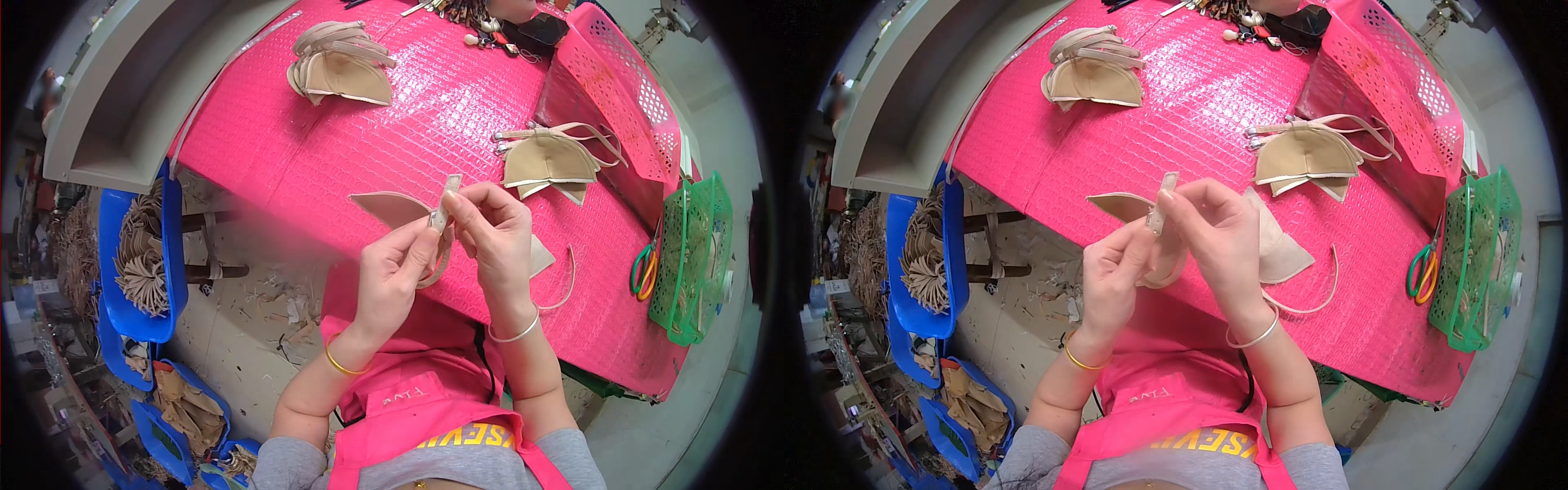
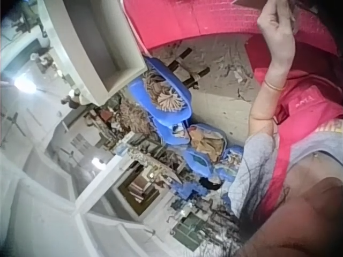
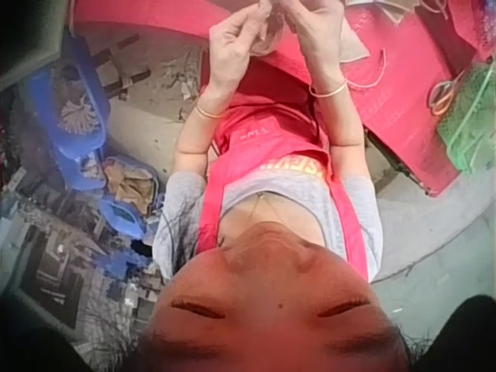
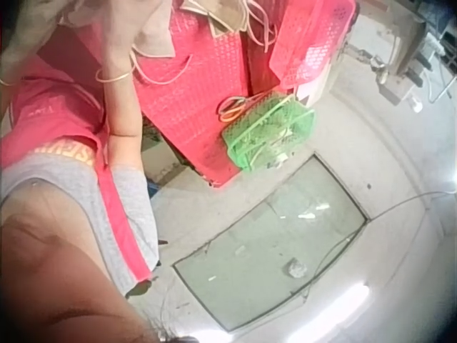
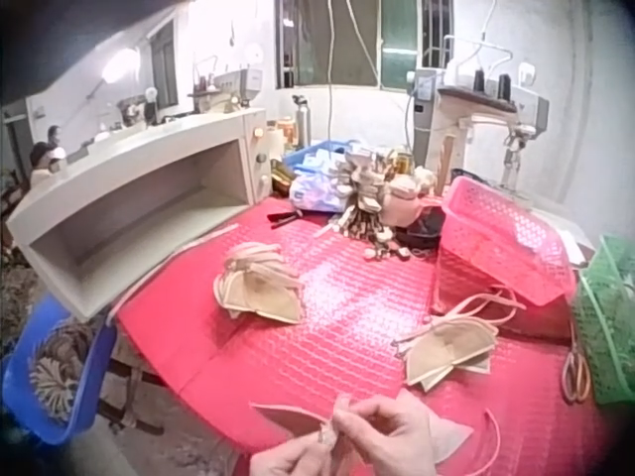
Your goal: Manually assemble and organize beige shoe lining or insole components at a workstation.
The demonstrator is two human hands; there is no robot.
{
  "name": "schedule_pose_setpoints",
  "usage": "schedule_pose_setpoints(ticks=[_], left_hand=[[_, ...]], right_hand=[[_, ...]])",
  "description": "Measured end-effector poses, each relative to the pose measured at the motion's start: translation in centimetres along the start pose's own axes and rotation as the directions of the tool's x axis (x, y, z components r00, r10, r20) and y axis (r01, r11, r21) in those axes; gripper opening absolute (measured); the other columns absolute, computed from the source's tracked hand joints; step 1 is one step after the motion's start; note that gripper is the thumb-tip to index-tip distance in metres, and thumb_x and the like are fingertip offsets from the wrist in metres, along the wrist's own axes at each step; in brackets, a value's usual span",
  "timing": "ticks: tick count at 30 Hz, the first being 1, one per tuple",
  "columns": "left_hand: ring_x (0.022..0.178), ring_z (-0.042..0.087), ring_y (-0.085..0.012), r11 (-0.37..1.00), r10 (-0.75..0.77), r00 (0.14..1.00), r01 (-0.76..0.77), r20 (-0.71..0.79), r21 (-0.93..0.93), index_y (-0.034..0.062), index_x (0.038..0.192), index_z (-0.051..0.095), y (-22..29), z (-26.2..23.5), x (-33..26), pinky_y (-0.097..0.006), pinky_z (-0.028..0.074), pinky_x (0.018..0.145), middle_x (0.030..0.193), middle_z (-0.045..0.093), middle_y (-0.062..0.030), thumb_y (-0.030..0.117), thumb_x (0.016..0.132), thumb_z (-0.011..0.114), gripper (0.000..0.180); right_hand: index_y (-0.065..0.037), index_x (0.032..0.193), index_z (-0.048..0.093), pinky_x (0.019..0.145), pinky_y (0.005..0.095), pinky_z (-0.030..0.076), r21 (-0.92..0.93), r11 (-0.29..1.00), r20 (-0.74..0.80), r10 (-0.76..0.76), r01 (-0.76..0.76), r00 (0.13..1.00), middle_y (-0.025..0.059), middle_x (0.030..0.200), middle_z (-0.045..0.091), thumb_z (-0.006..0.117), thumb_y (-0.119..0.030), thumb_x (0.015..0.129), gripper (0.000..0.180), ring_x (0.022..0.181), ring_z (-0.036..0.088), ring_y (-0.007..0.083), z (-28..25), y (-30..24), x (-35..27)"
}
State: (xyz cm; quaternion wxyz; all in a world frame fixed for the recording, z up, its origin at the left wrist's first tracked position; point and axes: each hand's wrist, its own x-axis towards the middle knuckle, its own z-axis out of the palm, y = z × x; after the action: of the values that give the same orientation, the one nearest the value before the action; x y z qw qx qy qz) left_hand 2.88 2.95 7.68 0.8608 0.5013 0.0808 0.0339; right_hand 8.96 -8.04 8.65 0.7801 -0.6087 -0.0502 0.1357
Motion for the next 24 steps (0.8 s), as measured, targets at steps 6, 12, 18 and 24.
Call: schedule_pose_setpoints(ticks=[6,12,18,24], left_hand=[[0.053,0.041,-0.0027,0.948,0.012,0.998,-0.029,0.056,0.316,-0.0023,0.104,0.056,0.8,-1.5,0.3,-0.016,0.034,0.046,0.073,0.058,-0.0024,0.008,0.085,0.049,0.023],[0.076,0.059,-0.0125,0.943,0.050,0.999,-0.051,0.011,0.329,-0.0071,0.102,0.054,0.6,-2.0,0.6,-0.023,0.049,0.066,0.081,0.061,-0.0078,-0.002,0.081,0.050,0.022],[0.071,0.056,-0.0072,0.943,0.145,0.984,-0.104,-0.106,0.317,-0.0010,0.109,0.053,-0.2,-1.6,0.7,-0.017,0.044,0.054,0.084,0.060,-0.0064,0.000,0.081,0.052,0.028],[0.064,0.054,-0.0057,0.717,0.245,0.964,-0.249,0.099,0.652,-0.0022,0.095,0.060,-0.5,-2.7,1.7,-0.019,0.044,0.054,0.074,0.062,-0.0055,-0.003,0.075,0.055,0.021]], right_hand=[[-0.003,0.080,0.055,0.037,0.0153,0.028,0.283,0.937,0.107,0.179,-0.203,0.978,-0.0002,0.061,0.054,0.055,-0.012,0.082,0.009,0.045,0.040,0.0014,-0.1,0.0,-1.4],[-0.010,0.070,0.046,0.036,0.0167,0.018,0.428,0.808,0.255,0.321,-0.405,0.912,-0.0031,0.058,0.046,0.054,-0.012,0.082,0.014,0.041,0.029,0.0008,0.6,0.7,-2.1],[-0.011,0.069,0.045,0.040,0.0187,0.020,0.437,0.809,0.252,0.309,-0.393,0.917,-0.0057,0.053,0.039,0.057,-0.010,0.076,0.014,0.043,0.028,0.0024,0.5,2.0,-1.4],[-0.009,0.070,0.045,0.040,0.0187,0.024,0.503,0.789,0.186,0.301,-0.354,0.935,-0.0040,0.057,0.043,0.057,-0.010,0.077,0.014,0.044,0.032,0.0028,0.5,3.0,-1.8]])
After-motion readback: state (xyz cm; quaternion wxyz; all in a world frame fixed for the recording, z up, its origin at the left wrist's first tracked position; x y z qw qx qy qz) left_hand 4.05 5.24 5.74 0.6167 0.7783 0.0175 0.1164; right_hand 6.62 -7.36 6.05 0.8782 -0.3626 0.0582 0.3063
